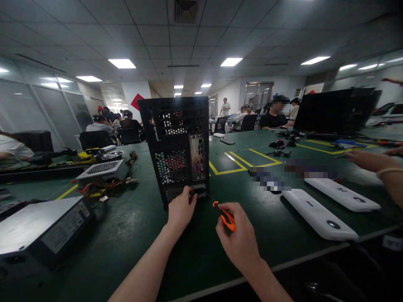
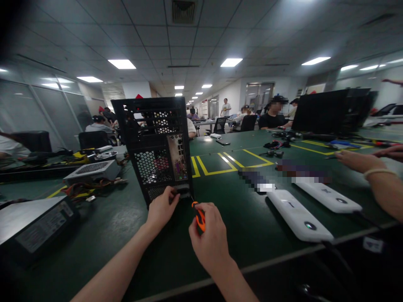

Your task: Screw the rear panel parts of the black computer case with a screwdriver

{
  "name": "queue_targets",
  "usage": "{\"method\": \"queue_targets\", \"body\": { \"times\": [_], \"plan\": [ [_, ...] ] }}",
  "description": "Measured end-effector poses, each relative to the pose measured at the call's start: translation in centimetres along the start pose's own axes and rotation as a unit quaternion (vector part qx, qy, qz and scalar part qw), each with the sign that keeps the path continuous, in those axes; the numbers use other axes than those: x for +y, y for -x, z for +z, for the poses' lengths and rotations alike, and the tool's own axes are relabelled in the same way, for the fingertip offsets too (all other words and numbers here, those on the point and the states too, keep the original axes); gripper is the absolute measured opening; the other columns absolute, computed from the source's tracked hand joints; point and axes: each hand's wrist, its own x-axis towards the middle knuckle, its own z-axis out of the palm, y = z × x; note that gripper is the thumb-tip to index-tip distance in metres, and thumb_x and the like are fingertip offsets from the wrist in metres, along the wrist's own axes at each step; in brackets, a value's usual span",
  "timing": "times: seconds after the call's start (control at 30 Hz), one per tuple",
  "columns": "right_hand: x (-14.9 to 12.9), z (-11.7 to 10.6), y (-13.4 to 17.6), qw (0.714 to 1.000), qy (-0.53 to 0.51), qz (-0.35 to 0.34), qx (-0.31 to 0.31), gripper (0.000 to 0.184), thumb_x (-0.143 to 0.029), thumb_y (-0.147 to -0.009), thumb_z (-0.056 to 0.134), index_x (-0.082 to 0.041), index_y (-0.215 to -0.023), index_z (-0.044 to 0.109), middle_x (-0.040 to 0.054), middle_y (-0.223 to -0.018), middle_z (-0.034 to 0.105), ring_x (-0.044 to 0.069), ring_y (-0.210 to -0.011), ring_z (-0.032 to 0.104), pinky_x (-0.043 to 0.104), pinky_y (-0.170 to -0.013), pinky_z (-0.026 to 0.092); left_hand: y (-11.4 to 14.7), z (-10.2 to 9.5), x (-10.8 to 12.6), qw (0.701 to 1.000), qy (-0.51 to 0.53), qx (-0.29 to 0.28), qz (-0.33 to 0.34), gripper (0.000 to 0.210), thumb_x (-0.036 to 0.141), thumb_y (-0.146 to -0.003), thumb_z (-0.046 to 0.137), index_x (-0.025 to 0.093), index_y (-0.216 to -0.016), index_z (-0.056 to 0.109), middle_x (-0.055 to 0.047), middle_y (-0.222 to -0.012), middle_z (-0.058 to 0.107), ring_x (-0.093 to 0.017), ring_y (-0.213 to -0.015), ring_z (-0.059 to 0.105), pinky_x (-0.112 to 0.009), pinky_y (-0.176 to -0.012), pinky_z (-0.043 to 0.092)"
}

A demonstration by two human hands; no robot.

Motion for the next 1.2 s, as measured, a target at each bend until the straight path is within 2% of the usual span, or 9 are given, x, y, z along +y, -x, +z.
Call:
{"method": "queue_targets", "body": {
  "times": [0.1, 0.27, 0.47, 0.67, 0.9, 1.1, 1.2],
  "plan": [
    [-0.2, -0.2, 0.0, 1.0, 0.007, -0.006, -0.009, 0.019, -0.018, -0.076, 0.044, -0.018, -0.095, 0.042, 0.0055, -0.089, 0.048, 0.017, -0.083, 0.051, 0.031, -0.072, 0.044, 0.1, 0.2, -0.3, 0.999, 0.031, -0.007, -0.007, 0.022, 0.038, -0.079, 0.039, 0.021, -0.087, 0.05, -0.001, -0.076, 0.062, -0.015, -0.066, 0.056, -0.023, -0.051, 0.029],
    [-0.1, -0.2, 0.2, 0.999, 0.001, 0.051, -0.008, 0.02, -0.022, -0.078, 0.042, -0.018, -0.098, 0.04, 0.0049, -0.09, 0.05, 0.014, -0.073, 0.053, 0.028, -0.063, 0.046, 0.1, 1.1, -0.6, 0.991, 0.129, -0.037, -0.001, 0.025, 0.037, -0.078, 0.039, 0.019, -0.079, 0.055, -0.001, -0.065, 0.061, -0.013, -0.061, 0.056, -0.022, -0.055, 0.033],
    [0.1, -0.3, 0.0, 1.0, 0.025, 0.006, -0.015, 0.017, -0.017, -0.075, 0.045, -0.019, -0.092, 0.044, 0.0042, -0.087, 0.052, 0.017, -0.081, 0.052, 0.031, -0.071, 0.044, -0.2, 2.3, -0.8, 0.963, 0.258, -0.082, 0.005, 0.028, 0.037, -0.078, 0.037, 0.017, -0.083, 0.055, 0.0, -0.059, 0.06, -0.01, -0.047, 0.052, -0.021, -0.051, 0.036],
    [0.0, -0.4, -0.1, 0.998, 0.009, 0.067, -0.016, 0.016, -0.023, -0.08, 0.041, -0.018, -0.095, 0.043, 0.0038, -0.085, 0.052, 0.014, -0.073, 0.054, 0.027, -0.062, 0.045, -0.2, 2.6, -0.9, 0.951, 0.294, -0.097, 0.006, 0.029, 0.037, -0.076, 0.037, 0.016, -0.089, 0.053, 0.0, -0.061, 0.061, -0.008, -0.041, 0.047, -0.02, -0.045, 0.035],
    [0.0, -0.3, -0.2, 0.998, 0.042, -0.018, -0.039, 0.02, -0.013, -0.074, 0.045, -0.019, -0.092, 0.047, 0.0042, -0.089, 0.054, 0.018, -0.083, 0.05, 0.034, -0.073, 0.042, -0.3, 2.6, -0.5, 0.928, 0.351, -0.128, -0.011, 0.032, 0.037, -0.076, 0.038, 0.014, -0.094, 0.05, 0.0, -0.062, 0.059, -0.006, -0.038, 0.044, -0.019, -0.039, 0.034],
    [0.0, -0.4, 0.0, 0.998, 0.024, 0.052, -0.021, 0.019, -0.023, -0.081, 0.041, -0.019, -0.099, 0.043, 0.0057, -0.091, 0.052, 0.016, -0.079, 0.054, 0.03, -0.067, 0.045, -0.3, 2.8, -0.5, 0.923, 0.364, -0.124, -0.018, 0.031, 0.036, -0.077, 0.038, 0.014, -0.095, 0.049, 0.0, -0.063, 0.059, -0.005, -0.036, 0.042, -0.018, -0.039, 0.034],
    [0.2, -0.1, 0.3, 0.999, 0.029, 0.029, -0.02, 0.022, -0.019, -0.079, 0.042, -0.019, -0.101, 0.041, 0.0054, -0.092, 0.053, 0.016, -0.081, 0.055, 0.03, -0.069, 0.046, -0.2, 2.8, -0.5, 0.922, 0.366, -0.126, -0.012, 0.03, 0.036, -0.077, 0.038, 0.015, -0.095, 0.049, 0.001, -0.063, 0.059, -0.005, -0.036, 0.042, -0.018, -0.039, 0.034]
  ]
}}
